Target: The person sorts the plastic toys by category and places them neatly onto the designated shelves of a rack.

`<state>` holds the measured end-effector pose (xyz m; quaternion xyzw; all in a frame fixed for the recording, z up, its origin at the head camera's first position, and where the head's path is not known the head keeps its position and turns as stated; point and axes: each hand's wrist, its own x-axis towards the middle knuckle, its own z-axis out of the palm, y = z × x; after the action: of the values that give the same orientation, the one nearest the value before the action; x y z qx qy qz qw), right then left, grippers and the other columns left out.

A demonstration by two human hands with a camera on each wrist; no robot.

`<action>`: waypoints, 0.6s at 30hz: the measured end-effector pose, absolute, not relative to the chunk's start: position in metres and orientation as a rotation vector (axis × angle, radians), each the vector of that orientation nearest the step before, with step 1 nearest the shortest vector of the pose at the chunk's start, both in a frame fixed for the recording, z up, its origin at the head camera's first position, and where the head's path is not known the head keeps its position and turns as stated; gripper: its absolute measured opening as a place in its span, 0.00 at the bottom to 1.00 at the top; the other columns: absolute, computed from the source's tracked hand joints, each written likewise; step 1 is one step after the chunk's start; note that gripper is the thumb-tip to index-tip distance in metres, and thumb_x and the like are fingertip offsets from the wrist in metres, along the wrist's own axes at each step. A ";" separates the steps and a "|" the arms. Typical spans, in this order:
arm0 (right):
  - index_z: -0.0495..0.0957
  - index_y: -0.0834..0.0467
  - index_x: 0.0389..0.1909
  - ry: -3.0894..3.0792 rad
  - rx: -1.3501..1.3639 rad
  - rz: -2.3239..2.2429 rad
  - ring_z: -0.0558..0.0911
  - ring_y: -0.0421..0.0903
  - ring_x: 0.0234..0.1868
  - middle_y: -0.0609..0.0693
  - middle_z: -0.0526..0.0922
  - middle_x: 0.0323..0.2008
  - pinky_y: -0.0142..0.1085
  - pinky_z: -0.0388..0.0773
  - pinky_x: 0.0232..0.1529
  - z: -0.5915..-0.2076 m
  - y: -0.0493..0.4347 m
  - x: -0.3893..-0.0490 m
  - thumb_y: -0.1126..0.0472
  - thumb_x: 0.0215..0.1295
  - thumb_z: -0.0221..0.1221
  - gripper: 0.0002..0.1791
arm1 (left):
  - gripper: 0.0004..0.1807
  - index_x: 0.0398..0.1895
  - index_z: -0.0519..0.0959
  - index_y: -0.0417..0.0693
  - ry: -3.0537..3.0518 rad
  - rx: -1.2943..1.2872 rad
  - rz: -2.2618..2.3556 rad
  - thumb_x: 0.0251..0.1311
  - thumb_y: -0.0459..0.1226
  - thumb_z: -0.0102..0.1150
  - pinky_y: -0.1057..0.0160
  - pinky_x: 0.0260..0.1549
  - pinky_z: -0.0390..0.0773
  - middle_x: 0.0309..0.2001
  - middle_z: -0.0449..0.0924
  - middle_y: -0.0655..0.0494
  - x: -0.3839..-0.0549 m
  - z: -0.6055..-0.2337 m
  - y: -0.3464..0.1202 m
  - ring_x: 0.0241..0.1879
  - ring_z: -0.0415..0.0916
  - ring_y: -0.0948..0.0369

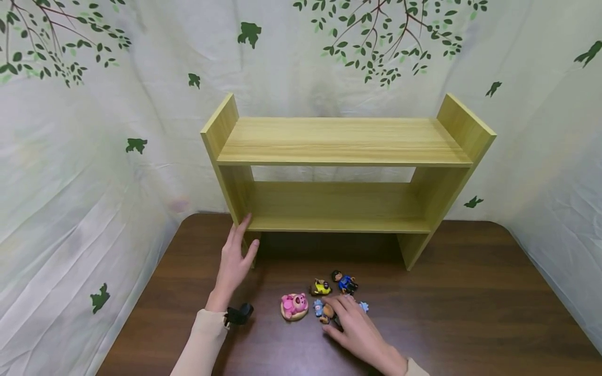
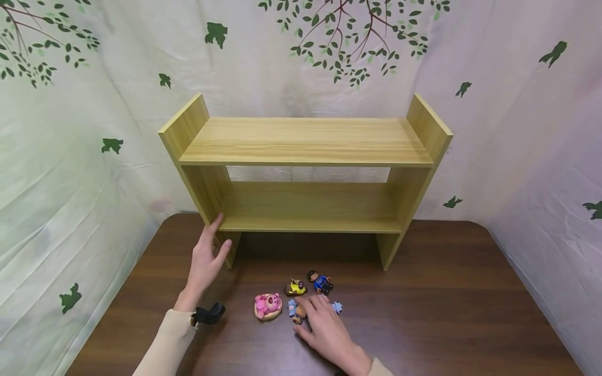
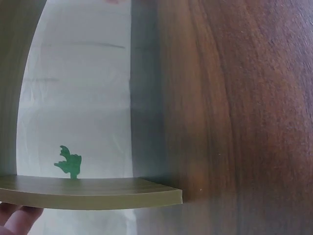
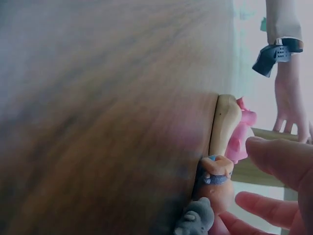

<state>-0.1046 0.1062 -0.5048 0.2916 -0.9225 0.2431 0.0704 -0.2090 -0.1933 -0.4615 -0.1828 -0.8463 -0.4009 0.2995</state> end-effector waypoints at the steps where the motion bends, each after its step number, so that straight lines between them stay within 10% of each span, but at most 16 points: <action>1: 0.74 0.59 0.58 -2.771 0.874 0.727 0.75 0.48 0.52 0.50 0.78 0.48 0.54 0.65 0.59 -0.505 0.105 -0.105 0.52 0.55 0.68 0.30 | 0.37 0.73 0.59 0.55 -2.240 -0.482 -1.063 0.61 0.31 0.58 0.38 0.55 0.63 0.69 0.61 0.47 -0.209 -0.462 -0.193 0.65 0.60 0.45; 14: 0.79 0.60 0.48 -2.778 0.832 0.691 0.77 0.46 0.44 0.49 0.80 0.42 0.45 0.71 0.51 -0.507 0.098 -0.112 0.56 0.52 0.70 0.23 | 0.37 0.70 0.64 0.56 -2.191 -0.450 -0.974 0.57 0.25 0.57 0.42 0.47 0.71 0.65 0.67 0.49 -0.215 -0.468 -0.194 0.59 0.68 0.46; 18: 0.79 0.60 0.47 -2.774 0.827 0.706 0.77 0.45 0.44 0.48 0.80 0.40 0.46 0.70 0.54 -0.507 0.098 -0.113 0.57 0.52 0.70 0.22 | 0.41 0.69 0.65 0.55 -2.178 -0.454 -0.939 0.50 0.19 0.55 0.53 0.28 0.71 0.64 0.69 0.48 -0.216 -0.471 -0.195 0.35 0.73 0.54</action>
<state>-0.1133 0.0976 -0.5071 0.2767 -0.9280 0.2361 0.0810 -0.2163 -0.1948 -0.4715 -0.1758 -0.8430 -0.3634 0.3554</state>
